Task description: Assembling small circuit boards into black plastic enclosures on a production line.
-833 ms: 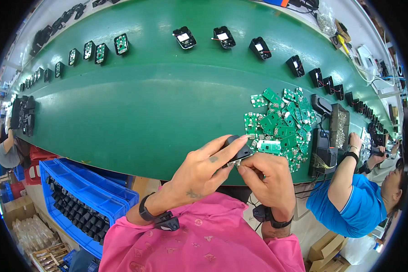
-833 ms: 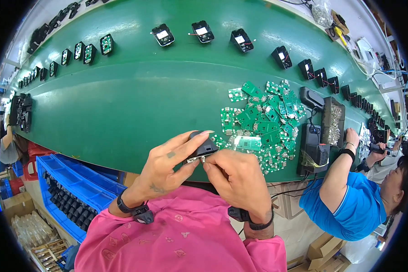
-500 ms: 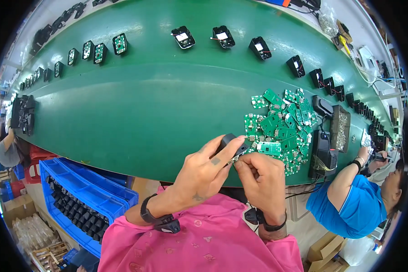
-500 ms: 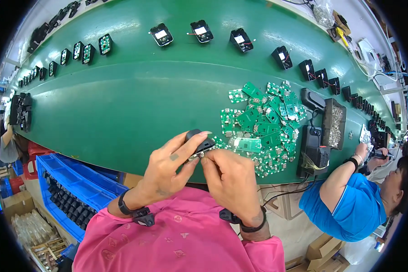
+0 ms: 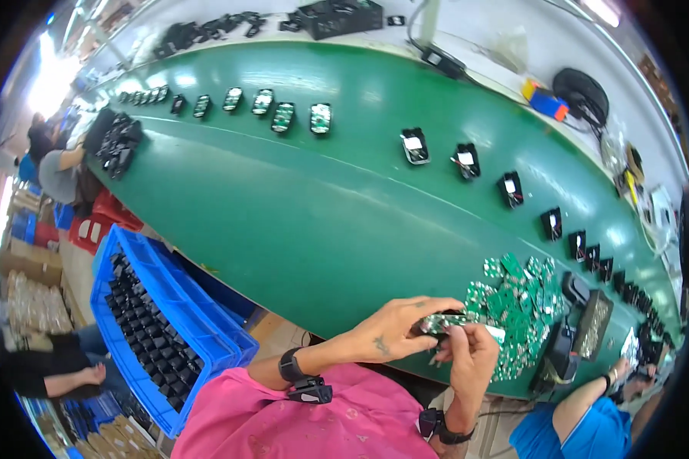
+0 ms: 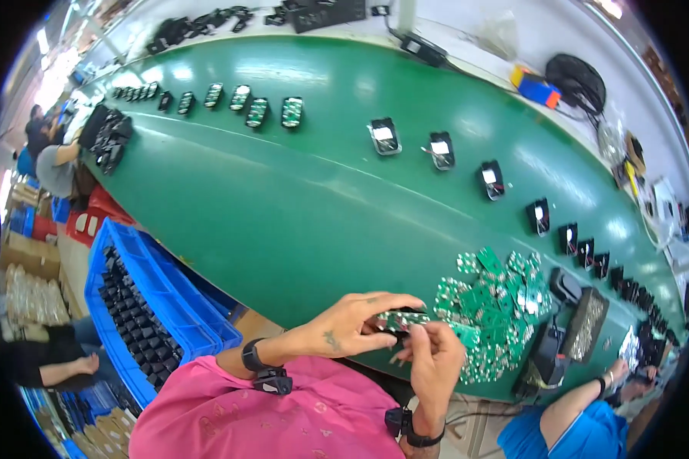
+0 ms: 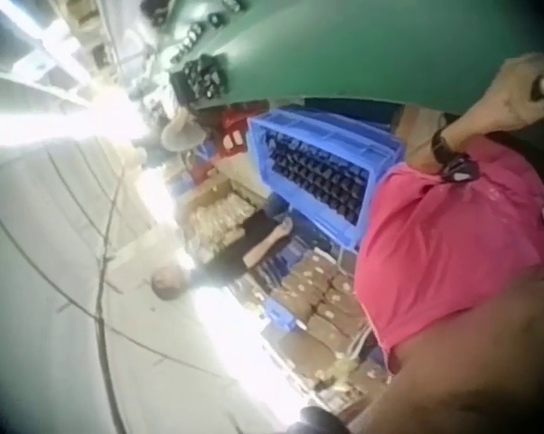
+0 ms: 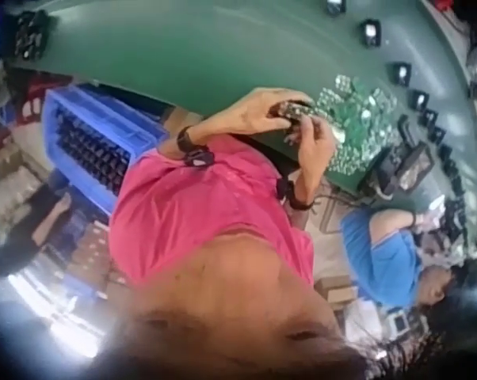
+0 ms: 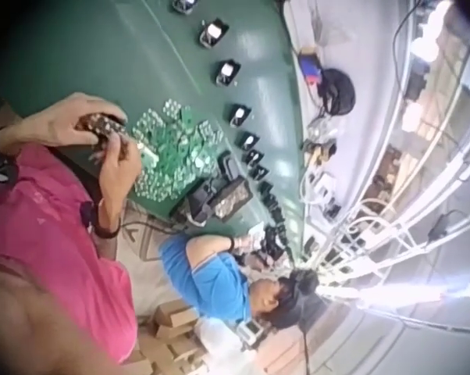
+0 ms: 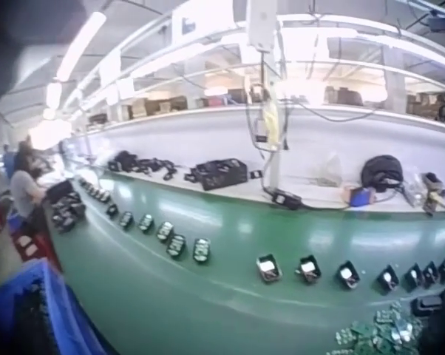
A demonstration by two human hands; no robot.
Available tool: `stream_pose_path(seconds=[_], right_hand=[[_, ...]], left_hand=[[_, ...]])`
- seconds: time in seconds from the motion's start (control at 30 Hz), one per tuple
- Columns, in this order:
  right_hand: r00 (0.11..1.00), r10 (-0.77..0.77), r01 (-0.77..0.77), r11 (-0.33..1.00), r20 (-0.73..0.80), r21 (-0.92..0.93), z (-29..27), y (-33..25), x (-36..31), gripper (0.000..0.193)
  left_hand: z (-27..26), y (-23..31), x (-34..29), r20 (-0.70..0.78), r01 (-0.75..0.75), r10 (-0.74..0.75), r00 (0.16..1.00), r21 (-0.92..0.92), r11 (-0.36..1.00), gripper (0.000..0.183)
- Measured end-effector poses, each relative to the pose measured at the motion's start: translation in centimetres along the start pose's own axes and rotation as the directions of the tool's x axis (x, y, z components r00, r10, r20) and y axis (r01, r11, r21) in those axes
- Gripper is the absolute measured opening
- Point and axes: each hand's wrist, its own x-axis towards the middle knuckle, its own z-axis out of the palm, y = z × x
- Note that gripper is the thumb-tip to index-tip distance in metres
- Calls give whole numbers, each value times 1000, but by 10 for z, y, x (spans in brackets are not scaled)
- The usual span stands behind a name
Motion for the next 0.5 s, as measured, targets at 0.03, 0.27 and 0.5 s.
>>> stream_pose_path(seconds=[0.03,0.27,0.5], right_hand=[[1000,-2,2,1000,-8,18,-1,-1,-1,10],[957,-277,282,957,-86,66,24,11,-11,10],[978,-194,200,976,-69,84,20,21,0,17]], left_hand=[[-1,-4,0,28,-1,2,1000,-28,1000,54],[4,-12,4,-72,-113,117,991,50,992,62],[1,-13,-4,-66,-193,203,977,132,972,61]])
